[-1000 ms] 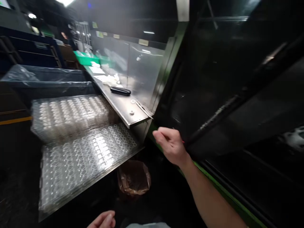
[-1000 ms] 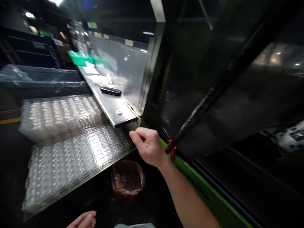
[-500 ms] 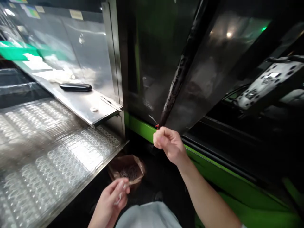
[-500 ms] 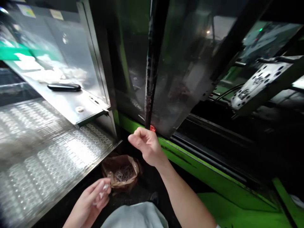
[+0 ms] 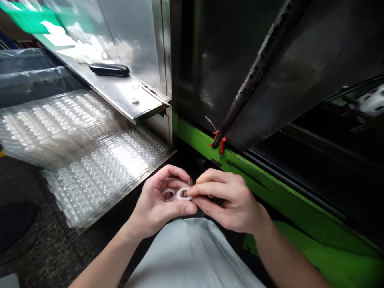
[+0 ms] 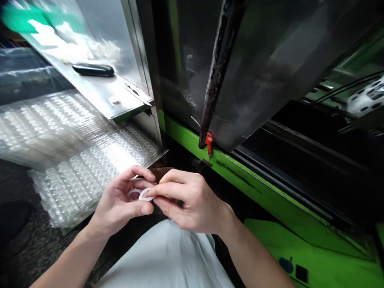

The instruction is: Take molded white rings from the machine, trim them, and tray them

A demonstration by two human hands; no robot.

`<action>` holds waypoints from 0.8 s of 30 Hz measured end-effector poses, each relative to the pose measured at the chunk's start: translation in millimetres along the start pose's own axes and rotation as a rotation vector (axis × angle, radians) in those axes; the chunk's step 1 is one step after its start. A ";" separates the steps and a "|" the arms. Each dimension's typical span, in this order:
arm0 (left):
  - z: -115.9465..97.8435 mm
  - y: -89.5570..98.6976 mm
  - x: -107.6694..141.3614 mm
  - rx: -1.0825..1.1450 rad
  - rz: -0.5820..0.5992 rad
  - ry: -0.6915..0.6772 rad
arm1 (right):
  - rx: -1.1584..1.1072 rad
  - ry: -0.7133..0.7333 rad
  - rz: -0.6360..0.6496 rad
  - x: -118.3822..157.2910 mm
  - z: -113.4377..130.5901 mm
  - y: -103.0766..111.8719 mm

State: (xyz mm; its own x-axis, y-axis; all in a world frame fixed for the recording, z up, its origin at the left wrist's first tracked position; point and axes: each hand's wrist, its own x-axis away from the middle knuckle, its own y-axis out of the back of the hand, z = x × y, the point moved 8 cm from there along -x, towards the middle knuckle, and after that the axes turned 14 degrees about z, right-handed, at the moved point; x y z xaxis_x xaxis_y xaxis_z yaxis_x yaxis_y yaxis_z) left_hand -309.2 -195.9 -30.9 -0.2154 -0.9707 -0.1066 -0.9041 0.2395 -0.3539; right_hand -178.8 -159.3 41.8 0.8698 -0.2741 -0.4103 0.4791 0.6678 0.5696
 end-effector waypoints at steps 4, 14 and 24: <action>-4.7 -1.7 2.9 -0.079 0.005 0.017 | -0.002 0.020 0.073 -3.0 -1.4 -1.5; 31.5 0.4 6.0 0.164 -0.017 -0.004 | 0.328 -0.010 -0.028 3.3 -2.3 3.2; 32.5 -11.4 -25.6 -0.006 -0.096 0.013 | 0.191 -0.100 -0.223 32.5 -20.5 20.8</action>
State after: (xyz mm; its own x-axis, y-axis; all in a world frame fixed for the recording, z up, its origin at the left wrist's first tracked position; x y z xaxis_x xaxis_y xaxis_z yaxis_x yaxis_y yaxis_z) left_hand -281.4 -173.0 -54.4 -0.1326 -0.9893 -0.0606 -0.9231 0.1456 -0.3560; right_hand -143.0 -140.1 25.8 0.7437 -0.4724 -0.4730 0.6644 0.4440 0.6012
